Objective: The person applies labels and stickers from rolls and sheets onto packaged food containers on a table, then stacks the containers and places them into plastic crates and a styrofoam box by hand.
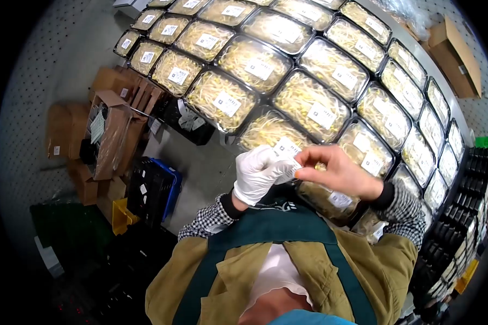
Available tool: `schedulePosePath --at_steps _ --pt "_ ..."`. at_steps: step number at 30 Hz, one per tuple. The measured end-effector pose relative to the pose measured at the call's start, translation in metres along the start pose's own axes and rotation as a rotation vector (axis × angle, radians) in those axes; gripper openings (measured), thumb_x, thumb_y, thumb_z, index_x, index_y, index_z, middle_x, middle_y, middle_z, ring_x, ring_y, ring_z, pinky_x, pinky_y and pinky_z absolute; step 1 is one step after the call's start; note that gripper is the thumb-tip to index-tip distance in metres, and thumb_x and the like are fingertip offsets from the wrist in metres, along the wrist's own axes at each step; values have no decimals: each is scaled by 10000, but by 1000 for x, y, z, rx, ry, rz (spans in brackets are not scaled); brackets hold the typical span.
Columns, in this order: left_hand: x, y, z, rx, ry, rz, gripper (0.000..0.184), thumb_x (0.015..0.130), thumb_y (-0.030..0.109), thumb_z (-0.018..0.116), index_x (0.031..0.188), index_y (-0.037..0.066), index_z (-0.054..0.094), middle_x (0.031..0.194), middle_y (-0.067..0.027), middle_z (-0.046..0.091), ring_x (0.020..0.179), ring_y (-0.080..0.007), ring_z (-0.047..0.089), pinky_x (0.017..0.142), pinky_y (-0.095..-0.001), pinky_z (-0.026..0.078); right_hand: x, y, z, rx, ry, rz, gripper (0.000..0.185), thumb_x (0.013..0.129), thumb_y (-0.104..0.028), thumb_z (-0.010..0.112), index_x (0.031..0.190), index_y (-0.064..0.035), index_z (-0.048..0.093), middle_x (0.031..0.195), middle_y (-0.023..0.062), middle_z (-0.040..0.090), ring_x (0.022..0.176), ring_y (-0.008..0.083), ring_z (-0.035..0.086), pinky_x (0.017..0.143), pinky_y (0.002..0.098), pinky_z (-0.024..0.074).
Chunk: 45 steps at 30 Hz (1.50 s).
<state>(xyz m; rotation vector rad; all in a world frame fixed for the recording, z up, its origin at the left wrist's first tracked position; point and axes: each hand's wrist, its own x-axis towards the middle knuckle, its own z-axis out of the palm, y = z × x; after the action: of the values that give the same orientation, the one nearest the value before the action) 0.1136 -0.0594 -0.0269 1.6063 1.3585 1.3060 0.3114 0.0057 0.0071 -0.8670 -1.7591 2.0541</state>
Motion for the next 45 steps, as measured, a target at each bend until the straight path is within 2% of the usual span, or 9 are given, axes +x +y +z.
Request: schedulePosePath --at_steps 5,14,17,20,24,31,38,42,45 --pt "-5 -25 -70 -305 -423 -272 106 835 80 686 805 -21 675 721 -33 660 598 -27 548 493 -182 405 16 17 28 -427 604 6 171 886 -163 620 844 1 648 711 61 621 647 108 548 589 266 434" --pt "14 -52 -159 -715 -553 -445 180 888 -7 573 1056 -43 627 929 -80 667 743 -73 621 622 -183 492 98 66 90 -1444 1019 -3 182 793 -256 671 811 -102 576 757 48 531 759 223 529 743 354 357" --pt "16 -60 -157 -728 -564 -499 139 902 24 576 1019 -37 618 885 -62 667 715 -68 613 604 -185 486 100 61 97 -1360 1166 39 175 825 -225 655 888 -72 596 831 73 587 808 226 563 747 346 396" --pt "20 -63 -148 -611 -469 -343 80 898 58 604 885 -18 624 771 -43 652 656 -64 589 573 -180 461 98 31 129 -422 1123 121 175 868 -181 626 968 -39 605 888 72 634 845 180 596 753 304 438" --pt "23 -76 -140 -340 -440 -157 127 864 69 654 770 -12 627 687 -26 614 644 -61 571 562 -200 453 91 2 168 3 658 5 149 888 -140 606 986 -28 623 828 6 625 827 82 552 786 249 444" --pt "41 -60 -145 -520 -676 -252 118 858 16 625 955 -25 678 918 -73 684 817 -95 628 721 -218 495 92 37 -1 -1083 1190 -99 188 880 -206 595 823 -27 614 721 119 589 653 284 582 594 368 454" --pt "55 -50 -131 -631 -499 -397 165 859 -27 600 1019 -32 644 935 -69 677 836 -97 625 753 -223 499 117 71 -11 -1400 1258 100 290 834 -318 612 968 -62 587 884 94 572 857 243 550 737 385 367" --pt "60 -55 -108 -511 -369 -285 42 857 -3 627 880 -26 654 753 -19 646 677 -63 582 611 -207 471 111 44 18 -994 1246 -125 212 908 -136 533 1054 13 569 881 113 608 828 236 587 716 349 435" --pt "64 -54 -106 -404 -342 -282 69 854 37 651 801 -3 667 659 7 610 614 -44 544 526 -207 431 101 0 75 -9 518 -67 190 899 -185 607 1002 -26 611 946 71 645 845 125 597 781 268 470"
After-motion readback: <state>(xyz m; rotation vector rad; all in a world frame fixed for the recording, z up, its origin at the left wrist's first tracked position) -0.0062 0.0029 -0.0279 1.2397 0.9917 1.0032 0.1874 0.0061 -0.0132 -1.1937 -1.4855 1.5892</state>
